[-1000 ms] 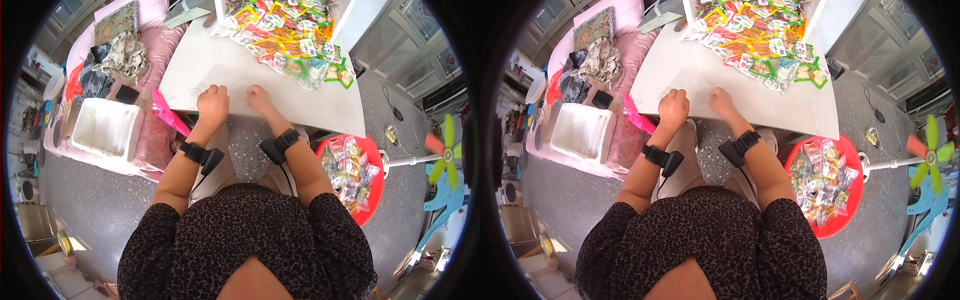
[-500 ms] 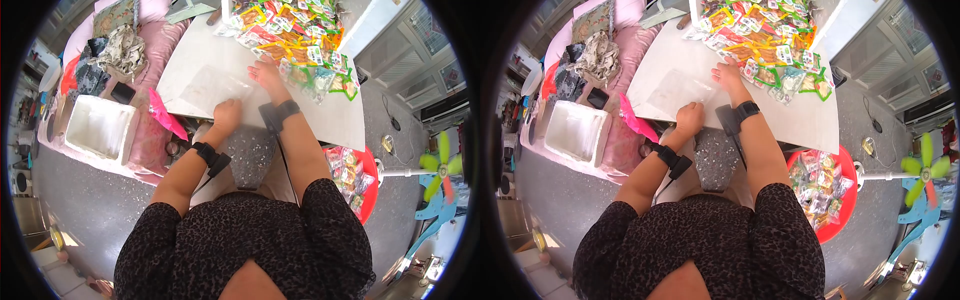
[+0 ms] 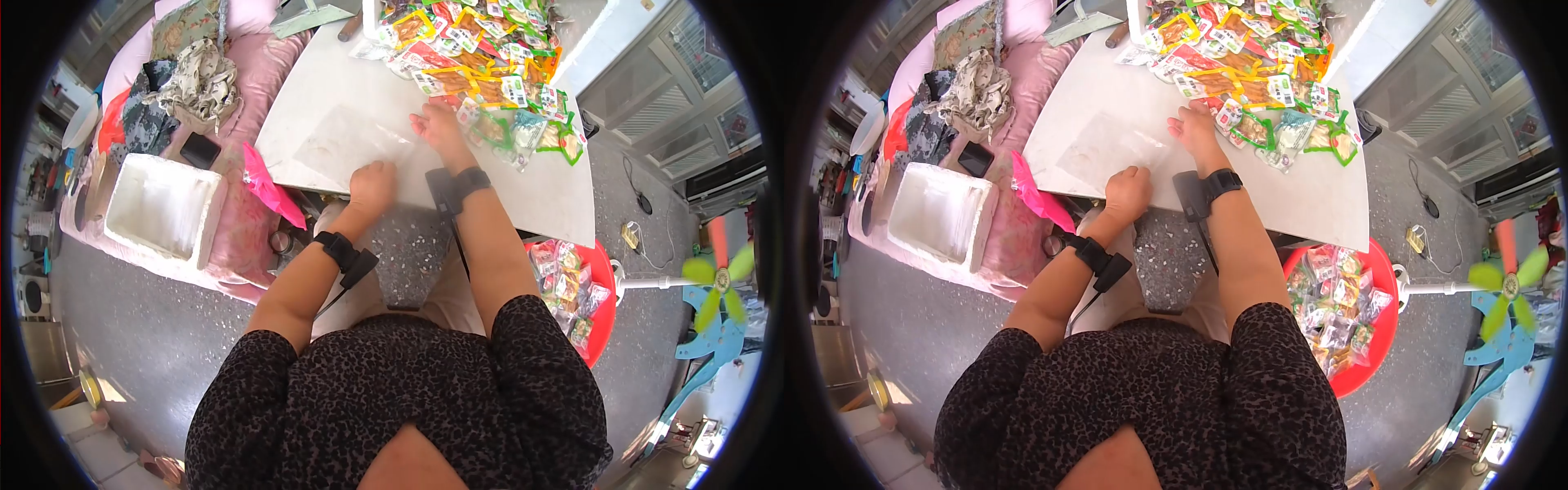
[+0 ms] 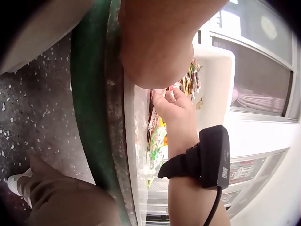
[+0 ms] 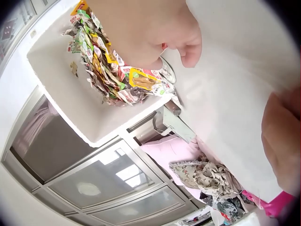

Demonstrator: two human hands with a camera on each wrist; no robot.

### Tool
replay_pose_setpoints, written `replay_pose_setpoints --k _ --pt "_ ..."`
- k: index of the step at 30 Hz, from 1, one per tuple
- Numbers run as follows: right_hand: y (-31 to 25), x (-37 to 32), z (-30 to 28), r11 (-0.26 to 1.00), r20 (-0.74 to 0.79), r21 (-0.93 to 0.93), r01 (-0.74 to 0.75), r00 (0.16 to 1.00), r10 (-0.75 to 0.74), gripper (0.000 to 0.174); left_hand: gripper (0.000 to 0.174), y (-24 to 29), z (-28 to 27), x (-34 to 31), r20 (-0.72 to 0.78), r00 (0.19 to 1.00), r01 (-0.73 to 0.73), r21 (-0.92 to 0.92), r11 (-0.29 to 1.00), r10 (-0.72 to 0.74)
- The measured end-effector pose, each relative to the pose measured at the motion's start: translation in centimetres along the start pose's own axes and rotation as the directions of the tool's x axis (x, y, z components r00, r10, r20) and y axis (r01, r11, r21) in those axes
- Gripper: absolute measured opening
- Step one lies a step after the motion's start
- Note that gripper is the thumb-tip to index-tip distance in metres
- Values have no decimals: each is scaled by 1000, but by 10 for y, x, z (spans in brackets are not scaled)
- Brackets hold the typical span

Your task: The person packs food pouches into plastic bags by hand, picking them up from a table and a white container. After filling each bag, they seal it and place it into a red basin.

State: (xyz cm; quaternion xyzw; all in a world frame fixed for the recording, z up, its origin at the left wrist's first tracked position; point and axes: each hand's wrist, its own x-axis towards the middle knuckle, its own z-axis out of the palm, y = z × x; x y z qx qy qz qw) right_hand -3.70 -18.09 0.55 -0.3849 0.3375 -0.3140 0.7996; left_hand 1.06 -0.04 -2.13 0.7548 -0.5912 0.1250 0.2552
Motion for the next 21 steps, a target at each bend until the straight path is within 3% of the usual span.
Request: replay_pose_setpoints --k 6,9,13,17,19,21 --pt "-2 32 16 955 53 287 -80 996 68 44 6 -5 5 -1 -24 1000 -16 -9 1000 15" --pt "-4 46 20 931 -31 356 -78 995 95 34 6 -5 5 0 -35 999 -36 -14 999 36" --pt "-1 30 19 998 -108 13 55 993 -53 23 7 0 -2 1 13 1000 -8 1 1000 8" --pt "-3 -22 6 928 -132 -358 105 978 -162 19 6 -2 0 1 58 998 11 9 1000 -11" --pt "-8 -48 -18 757 -87 -622 201 943 -322 20 5 0 -2 2 76 996 36 0 999 -36" --pt "-8 -64 -48 426 44 -852 305 852 -521 20 7 1 -5 4 137 986 100 1 995 -99"
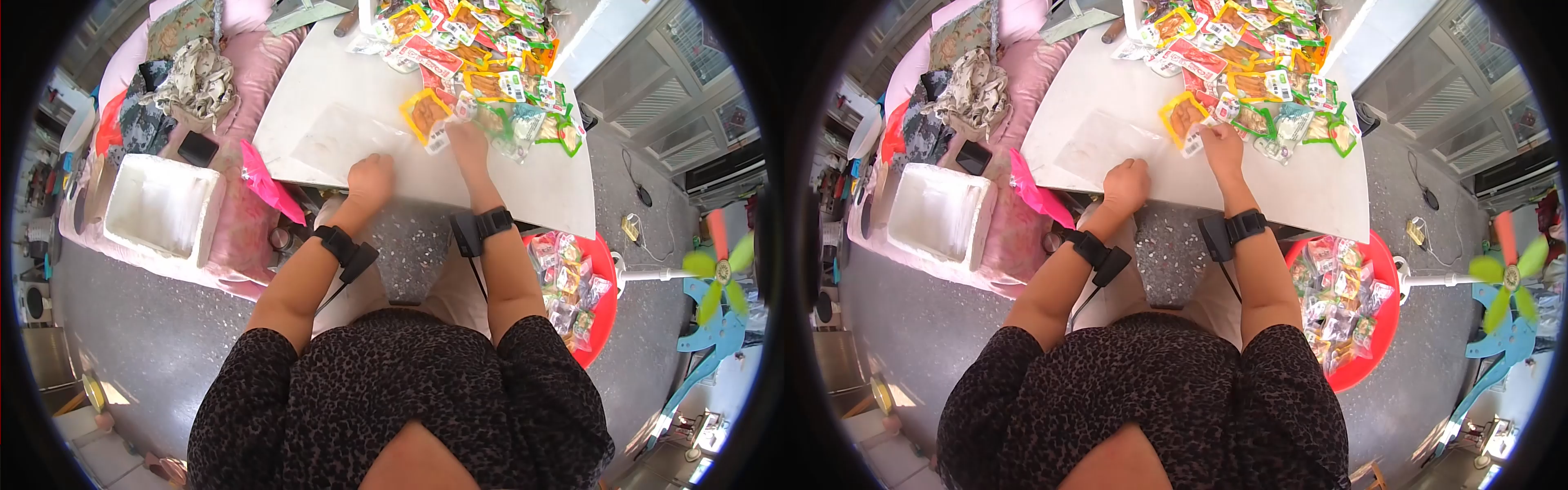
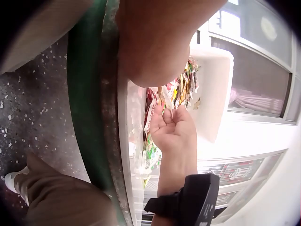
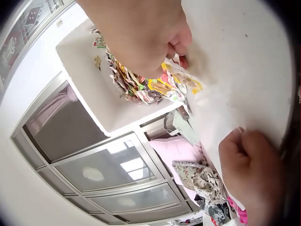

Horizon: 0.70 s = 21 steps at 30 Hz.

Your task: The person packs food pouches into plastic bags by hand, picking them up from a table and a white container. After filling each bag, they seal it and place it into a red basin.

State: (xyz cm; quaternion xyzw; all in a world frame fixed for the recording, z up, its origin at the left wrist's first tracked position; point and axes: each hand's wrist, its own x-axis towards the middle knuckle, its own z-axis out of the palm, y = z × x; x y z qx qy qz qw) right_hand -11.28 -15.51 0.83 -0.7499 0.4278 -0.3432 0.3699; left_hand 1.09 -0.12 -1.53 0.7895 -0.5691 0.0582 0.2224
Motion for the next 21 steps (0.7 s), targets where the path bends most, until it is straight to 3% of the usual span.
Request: replay_pose_setpoints --k 3,4,5,7,10,13,17,21 --pt "21 -21 -12 986 -282 40 161 949 -143 20 9 3 -5 3 78 992 107 -40 993 -103" --pt "19 -27 -14 995 -278 16 95 957 -87 23 10 4 -6 5 103 985 144 -56 988 -137" --pt "22 -29 -13 982 -274 181 51 962 1 26 10 4 -5 6 80 987 143 -79 987 -136" --pt "31 -32 -8 868 -214 495 -46 961 173 32 12 3 -3 7 39 989 147 -116 982 -143" --pt "35 -31 -17 680 5 713 -173 970 242 37 12 4 -4 6 42 989 148 -119 982 -144" --pt "18 -38 -29 591 27 781 -200 957 288 34 12 5 -2 5 48 988 152 -140 978 -146" --pt "13 -39 -36 590 103 782 -203 975 199 26 12 8 -3 4 40 988 155 -159 975 -150" --pt "5 -41 -38 502 174 827 -255 964 202 23 12 7 -3 7 53 985 171 -176 970 -164"
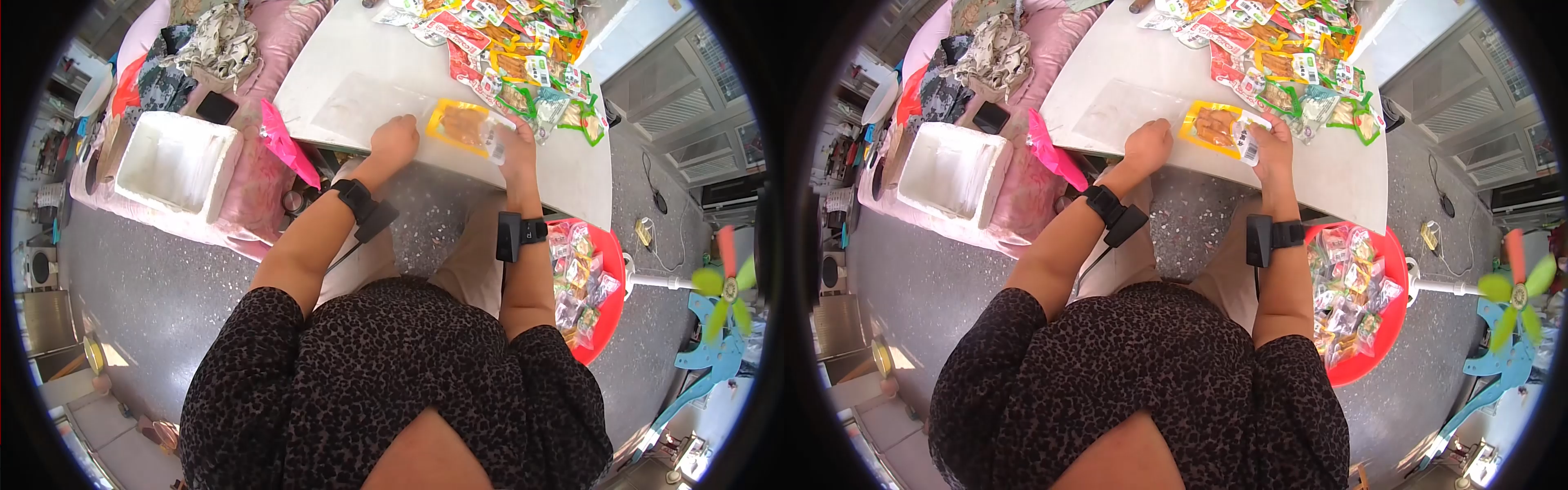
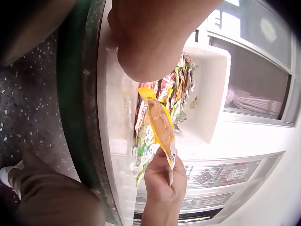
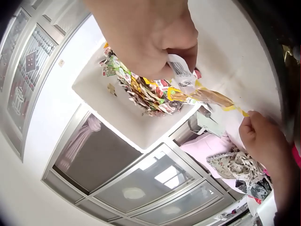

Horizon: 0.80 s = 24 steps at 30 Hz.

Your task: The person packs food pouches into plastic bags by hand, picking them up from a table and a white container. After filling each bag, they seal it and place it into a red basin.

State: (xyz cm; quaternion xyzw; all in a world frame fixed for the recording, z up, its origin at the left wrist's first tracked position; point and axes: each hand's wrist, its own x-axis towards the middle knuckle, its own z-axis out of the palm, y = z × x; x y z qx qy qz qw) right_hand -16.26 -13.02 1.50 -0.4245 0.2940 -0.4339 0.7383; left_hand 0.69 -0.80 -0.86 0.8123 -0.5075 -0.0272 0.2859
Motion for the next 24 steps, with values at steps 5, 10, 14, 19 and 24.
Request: replay_pose_setpoints --k 5,10,14,19,24 --pt "6 -2 2 995 -1 4 -99 995 99 25 15 2 -3 0 18 999 34 -73 997 -32" --pt "11 0 1 988 -16 -24 -151 988 151 26 18 -5 0 3 -23 998 60 -178 982 -65" --pt "20 6 -4 991 13 -20 -132 991 132 25 18 -12 -4 6 33 999 51 -307 950 -43" --pt "30 8 7 993 66 -17 -121 990 122 24 16 -9 -8 1 44 998 -35 -164 986 43" --pt "41 -4 44 987 69 -65 -149 986 154 23 16 14 -19 -5 17 992 -121 -38 992 121"
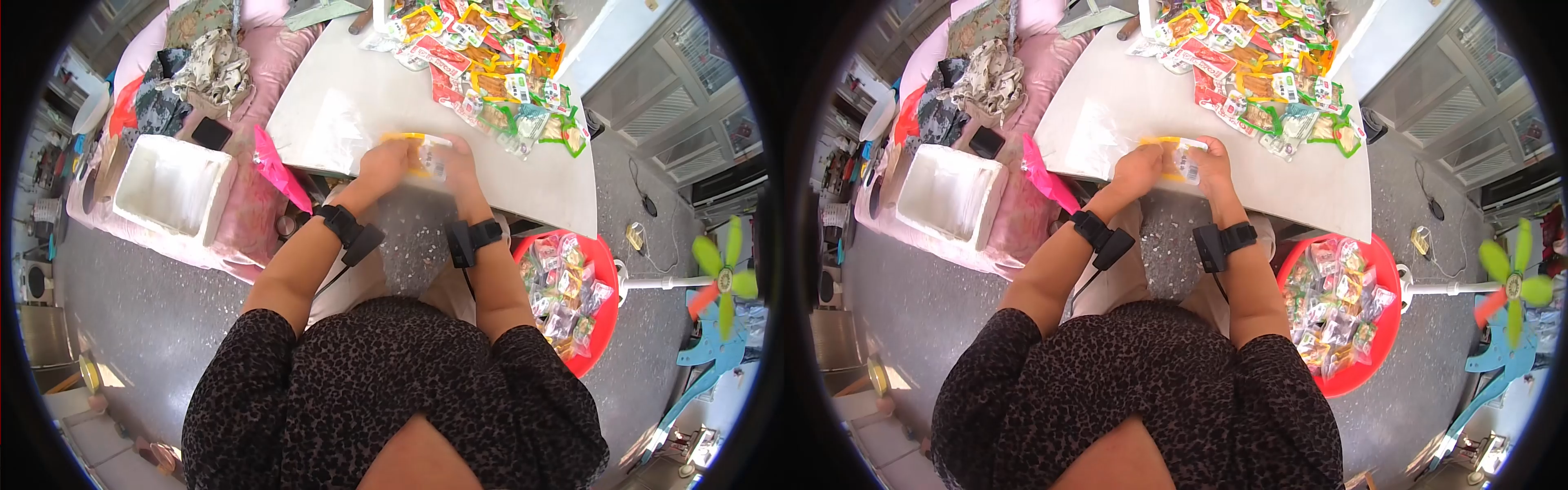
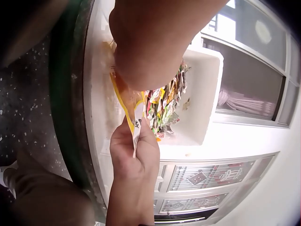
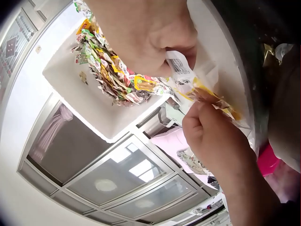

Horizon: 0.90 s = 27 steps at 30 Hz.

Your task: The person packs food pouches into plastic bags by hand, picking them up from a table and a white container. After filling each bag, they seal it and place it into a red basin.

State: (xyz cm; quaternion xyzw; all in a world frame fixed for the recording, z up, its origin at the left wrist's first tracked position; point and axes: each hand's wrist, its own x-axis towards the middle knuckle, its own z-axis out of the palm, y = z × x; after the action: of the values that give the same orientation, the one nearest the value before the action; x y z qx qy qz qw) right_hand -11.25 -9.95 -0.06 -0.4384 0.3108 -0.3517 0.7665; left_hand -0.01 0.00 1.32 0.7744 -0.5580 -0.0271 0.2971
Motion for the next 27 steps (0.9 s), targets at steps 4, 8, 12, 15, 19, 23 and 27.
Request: replay_pose_setpoints --k 4,8,12,15,19,23,27 --pt "2 1 14 999 -42 -43 -10 999 8 23 16 12 -21 0 30 999 44 -2 999 -44" --pt "-16 -7 8 1000 41 6 -12 999 11 24 16 -13 -25 8 -9 995 99 107 989 -98" --pt "-6 -1 -1 976 5 218 -25 1000 25 25 16 7 -46 3 7 999 -37 162 986 36" --pt "4 -1 4 968 -22 251 -12 1000 18 24 17 12 -42 2 18 999 -39 243 969 36" --pt "5 -13 16 973 -80 230 24 997 -6 24 17 2 -35 -2 2 999 46 237 971 -48" --pt "9 -12 16 988 8 152 -22 1000 21 24 17 10 -35 -9 49 998 -60 231 971 50" --pt "13 -13 24 981 -109 190 44 994 -23 23 18 9 -24 -14 -28 994 -102 205 973 110"
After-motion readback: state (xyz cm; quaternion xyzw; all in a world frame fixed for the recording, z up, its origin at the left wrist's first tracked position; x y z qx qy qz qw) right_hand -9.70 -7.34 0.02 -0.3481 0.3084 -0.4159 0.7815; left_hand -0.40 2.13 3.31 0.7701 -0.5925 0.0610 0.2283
